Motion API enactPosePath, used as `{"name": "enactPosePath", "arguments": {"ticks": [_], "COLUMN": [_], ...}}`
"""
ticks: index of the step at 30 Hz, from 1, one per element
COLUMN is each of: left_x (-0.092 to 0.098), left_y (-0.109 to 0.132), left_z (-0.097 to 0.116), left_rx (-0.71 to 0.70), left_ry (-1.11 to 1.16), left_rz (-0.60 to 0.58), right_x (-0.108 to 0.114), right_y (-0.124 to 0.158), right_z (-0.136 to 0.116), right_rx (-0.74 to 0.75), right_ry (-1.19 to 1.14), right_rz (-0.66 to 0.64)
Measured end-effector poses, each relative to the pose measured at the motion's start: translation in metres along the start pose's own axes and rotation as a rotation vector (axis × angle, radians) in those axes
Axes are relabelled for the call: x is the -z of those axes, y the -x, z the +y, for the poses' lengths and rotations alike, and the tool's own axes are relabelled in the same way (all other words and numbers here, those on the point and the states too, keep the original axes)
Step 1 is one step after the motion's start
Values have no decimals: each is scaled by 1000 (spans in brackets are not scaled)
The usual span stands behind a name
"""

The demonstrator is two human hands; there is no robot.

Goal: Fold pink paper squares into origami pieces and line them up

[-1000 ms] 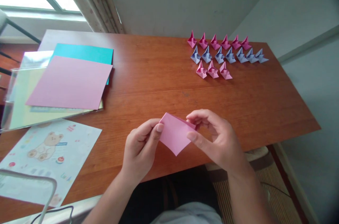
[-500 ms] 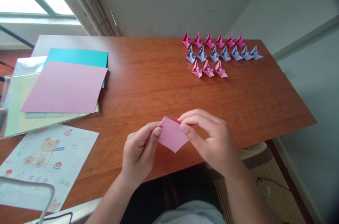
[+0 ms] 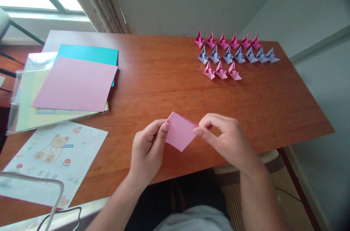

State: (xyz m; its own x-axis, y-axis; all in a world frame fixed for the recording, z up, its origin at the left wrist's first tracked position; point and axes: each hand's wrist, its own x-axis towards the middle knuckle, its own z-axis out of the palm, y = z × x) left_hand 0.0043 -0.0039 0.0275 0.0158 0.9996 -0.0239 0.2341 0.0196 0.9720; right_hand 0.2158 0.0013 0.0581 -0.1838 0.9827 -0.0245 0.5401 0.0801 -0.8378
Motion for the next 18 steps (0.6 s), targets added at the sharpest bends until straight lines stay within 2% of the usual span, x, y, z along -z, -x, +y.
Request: {"name": "enactPosePath", "arguments": {"ticks": [2,4,7,10,15,18], "left_x": [0,0,-1,-2,-3,-4], "left_y": [-1,-1,-2,-2,-2,-4], "left_z": [0,-1,-1,-2,-3,-2], "left_rx": [35,56,61,110,275,312], "left_ry": [23,45,64,138,289,342], "left_rz": [14,-36,-193,-267,-386,-378], "right_x": [-1,-5,-16,-24,-25,-24], "right_y": [-2,-6,-15,-23,-26,-24], "right_z": [2,3,0,-5,-7,-4], "right_rx": [-27,-39,-7,38,17,-6], "right_ry": [-72,-157,-205,-156,-165,-220], "right_rz": [45,80,2,-29,117,181]}}
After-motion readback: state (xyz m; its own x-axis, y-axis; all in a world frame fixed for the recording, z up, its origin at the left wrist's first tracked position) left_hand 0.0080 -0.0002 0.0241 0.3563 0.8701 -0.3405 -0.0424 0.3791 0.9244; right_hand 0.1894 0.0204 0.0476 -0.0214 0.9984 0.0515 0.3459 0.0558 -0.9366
